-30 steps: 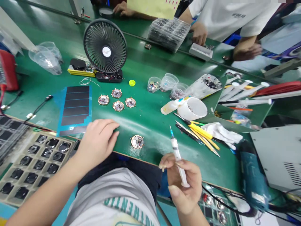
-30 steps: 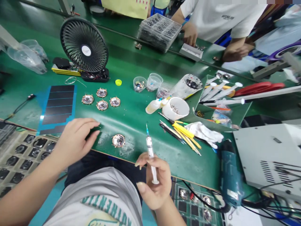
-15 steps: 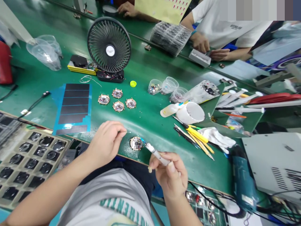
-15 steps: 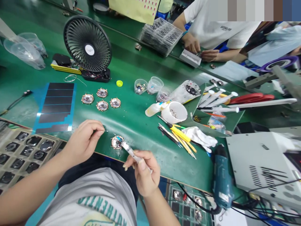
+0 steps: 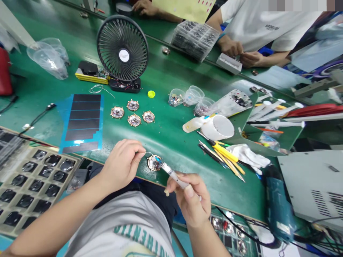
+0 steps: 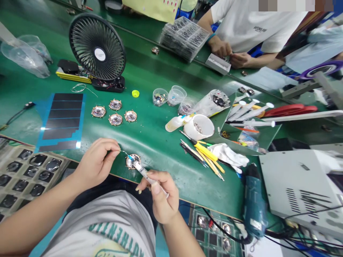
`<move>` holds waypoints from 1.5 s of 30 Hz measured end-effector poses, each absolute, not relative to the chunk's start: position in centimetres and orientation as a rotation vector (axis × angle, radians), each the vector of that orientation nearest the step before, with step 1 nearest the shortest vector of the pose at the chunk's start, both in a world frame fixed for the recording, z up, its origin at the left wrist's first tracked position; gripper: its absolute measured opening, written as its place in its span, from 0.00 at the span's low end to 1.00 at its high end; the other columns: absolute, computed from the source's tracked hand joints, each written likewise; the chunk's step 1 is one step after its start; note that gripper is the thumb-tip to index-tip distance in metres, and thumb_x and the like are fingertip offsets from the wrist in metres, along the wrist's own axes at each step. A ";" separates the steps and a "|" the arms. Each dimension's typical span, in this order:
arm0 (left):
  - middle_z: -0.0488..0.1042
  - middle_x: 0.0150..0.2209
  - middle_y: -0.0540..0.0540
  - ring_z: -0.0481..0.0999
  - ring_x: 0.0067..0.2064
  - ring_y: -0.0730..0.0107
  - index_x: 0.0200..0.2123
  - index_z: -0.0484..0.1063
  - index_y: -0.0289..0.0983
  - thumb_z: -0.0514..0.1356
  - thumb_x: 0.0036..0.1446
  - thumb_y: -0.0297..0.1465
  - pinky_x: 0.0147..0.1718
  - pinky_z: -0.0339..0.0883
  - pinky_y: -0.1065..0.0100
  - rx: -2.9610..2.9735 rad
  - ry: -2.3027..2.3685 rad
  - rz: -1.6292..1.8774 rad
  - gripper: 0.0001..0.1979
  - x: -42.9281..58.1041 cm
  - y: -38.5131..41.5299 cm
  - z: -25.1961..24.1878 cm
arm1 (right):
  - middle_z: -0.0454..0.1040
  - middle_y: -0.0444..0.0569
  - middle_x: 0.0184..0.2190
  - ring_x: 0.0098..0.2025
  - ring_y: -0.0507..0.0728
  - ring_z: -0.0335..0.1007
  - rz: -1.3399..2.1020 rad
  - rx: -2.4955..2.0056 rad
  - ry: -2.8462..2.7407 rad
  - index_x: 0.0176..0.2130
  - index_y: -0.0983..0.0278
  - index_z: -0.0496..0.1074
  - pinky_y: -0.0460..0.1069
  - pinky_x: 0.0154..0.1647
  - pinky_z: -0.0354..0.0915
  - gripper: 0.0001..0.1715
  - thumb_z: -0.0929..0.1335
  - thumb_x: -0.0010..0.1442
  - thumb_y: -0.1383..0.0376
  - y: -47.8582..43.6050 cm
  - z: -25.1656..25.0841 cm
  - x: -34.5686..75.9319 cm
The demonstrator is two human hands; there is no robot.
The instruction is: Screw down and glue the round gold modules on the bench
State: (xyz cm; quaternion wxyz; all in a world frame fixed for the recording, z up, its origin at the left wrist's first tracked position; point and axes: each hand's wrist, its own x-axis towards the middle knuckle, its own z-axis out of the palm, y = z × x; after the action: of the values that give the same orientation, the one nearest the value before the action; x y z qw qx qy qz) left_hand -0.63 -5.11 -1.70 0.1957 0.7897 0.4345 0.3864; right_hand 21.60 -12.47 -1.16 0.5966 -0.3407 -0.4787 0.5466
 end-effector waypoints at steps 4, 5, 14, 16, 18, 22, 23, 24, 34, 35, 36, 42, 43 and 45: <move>0.73 0.45 0.52 0.70 0.48 0.76 0.47 0.66 0.38 0.56 0.70 0.24 0.51 0.63 0.69 2.205 1.226 1.078 0.05 -0.7 -5.1 -1.8 | 0.78 0.51 0.36 0.36 0.53 0.75 1.273 -0.798 -1.112 0.57 0.57 0.75 0.49 0.35 0.70 0.15 0.63 0.76 0.61 -12.4 -1.1 21.7; 0.73 0.45 0.52 0.70 0.49 0.76 0.47 0.66 0.38 0.56 0.70 0.24 0.51 0.63 0.69 2.202 1.225 1.080 0.05 -0.7 -5.2 -1.8 | 0.78 0.50 0.36 0.36 0.53 0.75 1.273 -0.798 -1.115 0.57 0.57 0.75 0.48 0.35 0.69 0.15 0.63 0.76 0.61 -12.4 -1.0 21.7; 0.73 0.45 0.51 0.71 0.48 0.76 0.47 0.67 0.38 0.57 0.69 0.24 0.49 0.63 0.68 2.237 1.223 1.086 0.05 -0.7 -5.1 -1.7 | 0.78 0.50 0.35 0.34 0.53 0.74 1.275 -0.814 -1.130 0.57 0.56 0.75 0.48 0.33 0.68 0.15 0.63 0.76 0.62 -12.5 -1.3 21.7; 0.73 0.45 0.50 0.71 0.48 0.76 0.46 0.67 0.37 0.57 0.69 0.23 0.49 0.63 0.68 2.249 1.213 1.087 0.05 -0.8 -5.0 -1.7 | 0.78 0.49 0.34 0.34 0.52 0.74 1.291 -0.808 -1.127 0.57 0.57 0.75 0.47 0.33 0.68 0.16 0.63 0.76 0.62 -12.5 -1.4 21.8; 0.73 0.45 0.49 0.70 0.48 0.75 0.46 0.66 0.36 0.57 0.69 0.22 0.50 0.63 0.68 2.280 1.157 1.092 0.06 -1.0 -5.0 -1.8 | 0.77 0.49 0.32 0.33 0.52 0.74 1.321 -0.788 -1.105 0.57 0.58 0.75 0.47 0.35 0.69 0.16 0.63 0.76 0.62 -12.7 -1.5 22.1; 0.73 0.45 0.45 0.70 0.48 0.73 0.47 0.66 0.35 0.58 0.65 0.17 0.50 0.64 0.67 2.410 1.030 1.086 0.11 -1.3 -5.5 -2.0 | 0.77 0.47 0.32 0.31 0.48 0.72 1.424 -0.774 -1.063 0.56 0.58 0.74 0.44 0.34 0.68 0.14 0.64 0.76 0.61 -13.5 -1.5 23.0; 0.73 0.45 0.45 0.70 0.47 0.73 0.48 0.66 0.35 0.59 0.65 0.17 0.49 0.64 0.67 2.440 0.988 1.104 0.12 -1.4 -5.6 -2.2 | 0.77 0.46 0.31 0.29 0.47 0.71 1.441 -0.782 -1.066 0.55 0.60 0.74 0.43 0.33 0.67 0.13 0.65 0.76 0.61 -13.6 -1.3 23.2; 0.73 0.44 0.44 0.70 0.47 0.73 0.48 0.66 0.34 0.59 0.64 0.16 0.49 0.65 0.67 2.472 0.943 1.098 0.12 -1.5 -5.6 -2.4 | 0.76 0.46 0.29 0.28 0.47 0.71 1.453 -0.796 -1.072 0.54 0.62 0.74 0.43 0.31 0.66 0.13 0.65 0.76 0.60 -13.7 -1.1 23.4; 0.75 0.43 0.42 0.73 0.46 0.69 0.46 0.67 0.35 0.58 0.63 0.15 0.46 0.69 0.65 2.751 0.659 1.119 0.13 -1.7 -5.6 -3.2 | 0.73 0.47 0.23 0.22 0.48 0.68 1.622 -0.936 -1.050 0.43 0.71 0.70 0.42 0.25 0.64 0.31 0.71 0.67 0.44 -14.0 1.3 25.0; 0.75 0.43 0.43 0.74 0.45 0.70 0.46 0.67 0.35 0.58 0.63 0.15 0.46 0.70 0.66 2.741 0.667 1.121 0.13 -1.8 -5.6 -3.2 | 0.73 0.47 0.23 0.22 0.47 0.68 1.626 -0.939 -1.063 0.43 0.70 0.69 0.42 0.25 0.63 0.32 0.71 0.66 0.43 -14.1 1.3 25.0; 0.75 0.42 0.43 0.75 0.45 0.71 0.46 0.68 0.36 0.58 0.64 0.16 0.45 0.71 0.67 2.738 0.655 1.117 0.12 -1.8 -5.5 -3.3 | 0.73 0.47 0.23 0.22 0.47 0.68 1.630 -0.939 -1.076 0.43 0.70 0.69 0.42 0.25 0.64 0.33 0.71 0.66 0.41 -14.1 1.3 24.9; 0.77 0.45 0.45 0.79 0.48 0.72 0.50 0.69 0.39 0.58 0.67 0.22 0.47 0.78 0.71 2.767 0.594 1.030 0.11 -2.1 -4.9 -3.5 | 0.72 0.45 0.21 0.20 0.48 0.66 1.657 -0.941 -1.116 0.43 0.70 0.69 0.42 0.23 0.64 0.38 0.71 0.61 0.37 -13.6 1.7 25.7; 0.78 0.48 0.44 0.79 0.50 0.70 0.53 0.69 0.38 0.59 0.67 0.26 0.48 0.79 0.70 2.768 0.644 1.025 0.12 -2.1 -4.9 -3.6 | 0.71 0.45 0.21 0.19 0.49 0.66 1.648 -0.949 -1.112 0.42 0.70 0.70 0.43 0.21 0.63 0.38 0.71 0.61 0.37 -13.7 2.0 26.2; 0.75 0.56 0.39 0.79 0.54 0.64 0.63 0.64 0.36 0.61 0.67 0.38 0.47 0.82 0.65 2.774 0.803 0.979 0.24 -2.1 -4.9 -4.0 | 0.71 0.45 0.20 0.18 0.49 0.64 1.583 -0.988 -1.100 0.42 0.70 0.70 0.44 0.20 0.62 0.37 0.72 0.60 0.38 -14.2 2.9 28.0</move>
State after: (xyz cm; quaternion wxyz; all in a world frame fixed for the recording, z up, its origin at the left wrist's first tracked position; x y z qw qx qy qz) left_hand -2.10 -4.93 -4.03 0.0463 0.9087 0.2630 0.3207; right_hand 28.02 -14.19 2.88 0.4688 -0.4029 -0.4486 0.6456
